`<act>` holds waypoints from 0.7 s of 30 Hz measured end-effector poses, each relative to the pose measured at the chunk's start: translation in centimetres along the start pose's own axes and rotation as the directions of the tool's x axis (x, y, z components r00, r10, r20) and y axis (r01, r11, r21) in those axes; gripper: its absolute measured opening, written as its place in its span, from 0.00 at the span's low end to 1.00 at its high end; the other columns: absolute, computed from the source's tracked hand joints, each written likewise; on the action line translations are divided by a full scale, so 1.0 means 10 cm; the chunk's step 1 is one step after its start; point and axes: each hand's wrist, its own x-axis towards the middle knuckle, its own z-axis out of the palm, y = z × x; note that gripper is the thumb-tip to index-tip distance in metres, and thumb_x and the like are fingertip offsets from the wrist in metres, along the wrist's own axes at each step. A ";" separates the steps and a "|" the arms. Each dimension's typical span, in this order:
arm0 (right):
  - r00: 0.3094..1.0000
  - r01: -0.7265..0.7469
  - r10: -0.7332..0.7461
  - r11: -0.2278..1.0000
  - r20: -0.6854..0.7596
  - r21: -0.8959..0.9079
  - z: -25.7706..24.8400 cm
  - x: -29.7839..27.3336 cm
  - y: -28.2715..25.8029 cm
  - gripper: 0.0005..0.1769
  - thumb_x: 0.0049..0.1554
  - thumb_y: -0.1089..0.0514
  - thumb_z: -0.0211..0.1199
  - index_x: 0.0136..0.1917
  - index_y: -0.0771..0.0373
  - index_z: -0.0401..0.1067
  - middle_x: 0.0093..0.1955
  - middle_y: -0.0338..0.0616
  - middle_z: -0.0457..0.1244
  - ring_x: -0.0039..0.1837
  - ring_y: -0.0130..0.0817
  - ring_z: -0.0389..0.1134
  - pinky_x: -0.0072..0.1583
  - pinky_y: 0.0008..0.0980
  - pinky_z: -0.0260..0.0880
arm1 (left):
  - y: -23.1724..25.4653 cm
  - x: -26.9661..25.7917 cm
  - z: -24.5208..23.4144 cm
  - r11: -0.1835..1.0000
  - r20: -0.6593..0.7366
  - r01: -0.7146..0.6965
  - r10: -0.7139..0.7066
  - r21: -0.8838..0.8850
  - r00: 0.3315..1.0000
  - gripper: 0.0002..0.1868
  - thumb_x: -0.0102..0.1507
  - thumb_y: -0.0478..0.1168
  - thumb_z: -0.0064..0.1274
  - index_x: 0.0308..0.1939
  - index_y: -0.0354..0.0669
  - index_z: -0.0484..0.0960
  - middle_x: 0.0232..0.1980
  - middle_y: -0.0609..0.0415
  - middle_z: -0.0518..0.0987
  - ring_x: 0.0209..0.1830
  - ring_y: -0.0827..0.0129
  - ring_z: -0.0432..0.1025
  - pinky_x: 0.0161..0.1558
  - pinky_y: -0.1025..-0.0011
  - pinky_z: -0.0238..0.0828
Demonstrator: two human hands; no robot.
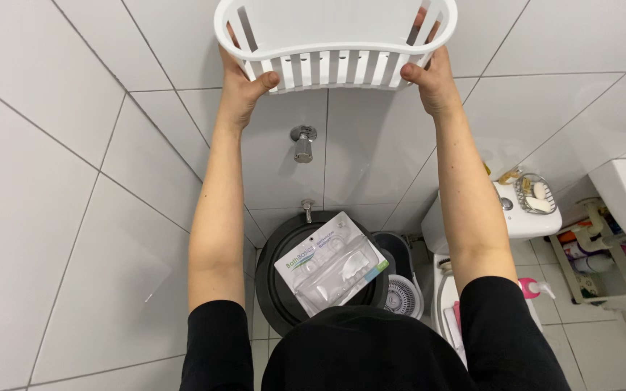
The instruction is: The person cleans a section of the tiled wall with a pink cloth, then unpacks a white plastic wall organizer. They position and press the organizer onto the wall, securing the suction cups, and finally place toothbrushes and toothpaste into the newly installed holder.
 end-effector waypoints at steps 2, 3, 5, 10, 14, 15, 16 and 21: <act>1.000 -0.028 0.028 1.000 0.011 0.013 0.02 0.00 -0.01 0.74 0.41 0.34 0.83 0.85 0.62 0.44 0.84 0.51 0.50 0.87 0.50 0.49 0.81 0.49 0.60 | -0.02 0.00 0.00 1.000 -0.011 0.016 -0.016 -0.013 1.000 0.71 0.49 0.65 0.79 0.82 0.53 0.45 0.80 0.49 0.62 0.84 0.51 0.58 0.77 0.51 0.62; 1.000 -0.027 0.027 1.000 0.016 0.014 0.03 0.00 -0.03 0.75 0.41 0.34 0.84 0.86 0.61 0.43 0.85 0.51 0.49 0.87 0.51 0.48 0.82 0.49 0.60 | -0.02 0.01 -0.01 1.000 -0.018 0.024 -0.025 -0.015 1.000 0.71 0.49 0.65 0.79 0.82 0.53 0.45 0.80 0.49 0.63 0.84 0.51 0.58 0.78 0.51 0.62; 0.999 -0.026 0.025 1.000 0.029 0.017 0.05 0.00 -0.05 0.77 0.41 0.34 0.85 0.87 0.61 0.41 0.87 0.52 0.47 0.89 0.51 0.47 0.82 0.50 0.60 | -0.04 0.02 -0.02 0.999 -0.029 0.031 -0.032 -0.014 0.999 0.71 0.48 0.65 0.78 0.82 0.53 0.46 0.80 0.49 0.63 0.84 0.51 0.58 0.77 0.52 0.62; 0.998 -0.069 0.068 0.996 -0.011 -0.061 0.10 0.02 -0.08 0.81 0.36 0.29 0.84 0.85 0.59 0.40 0.85 0.51 0.48 0.86 0.52 0.49 0.77 0.53 0.68 | -0.10 0.03 -0.06 0.999 -0.032 0.011 -0.012 -0.045 0.999 0.69 0.50 0.65 0.78 0.81 0.53 0.47 0.80 0.48 0.64 0.84 0.51 0.59 0.79 0.52 0.60; 0.996 -0.089 0.086 0.989 -0.031 -0.122 0.15 0.03 -0.04 0.79 0.34 0.24 0.82 0.83 0.58 0.45 0.83 0.51 0.45 0.86 0.54 0.44 0.74 0.56 0.64 | -0.14 0.03 -0.15 0.999 -0.071 0.016 -0.018 -0.030 0.997 0.70 0.48 0.66 0.78 0.81 0.53 0.47 0.79 0.47 0.65 0.84 0.51 0.59 0.79 0.52 0.59; 0.998 -0.060 0.055 0.981 -0.032 -0.187 0.16 0.04 -0.03 0.77 0.36 0.22 0.80 0.83 0.59 0.47 0.83 0.51 0.43 0.87 0.54 0.40 0.78 0.58 0.59 | -0.14 0.03 -0.18 0.999 -0.081 0.015 -0.017 -0.031 0.997 0.70 0.48 0.66 0.78 0.81 0.52 0.48 0.79 0.48 0.64 0.84 0.51 0.58 0.79 0.51 0.59; 0.999 -0.032 0.025 0.967 -0.032 -0.251 0.18 0.04 -0.01 0.76 0.38 0.21 0.78 0.84 0.59 0.49 0.84 0.51 0.42 0.88 0.55 0.36 0.82 0.59 0.54 | -0.14 0.04 -0.21 0.999 -0.090 0.014 -0.017 -0.032 0.996 0.70 0.48 0.66 0.78 0.81 0.52 0.48 0.79 0.48 0.64 0.84 0.51 0.58 0.79 0.51 0.58; 0.999 0.009 -0.027 0.889 -0.034 -0.457 0.29 0.09 0.04 0.72 0.38 0.14 0.70 0.80 0.60 0.58 0.81 0.50 0.45 0.88 0.55 0.33 0.86 0.64 0.44 | -0.18 0.04 -0.37 1.000 -0.113 0.016 -0.013 0.027 0.993 0.68 0.48 0.69 0.76 0.80 0.52 0.50 0.79 0.48 0.63 0.85 0.47 0.55 0.79 0.47 0.56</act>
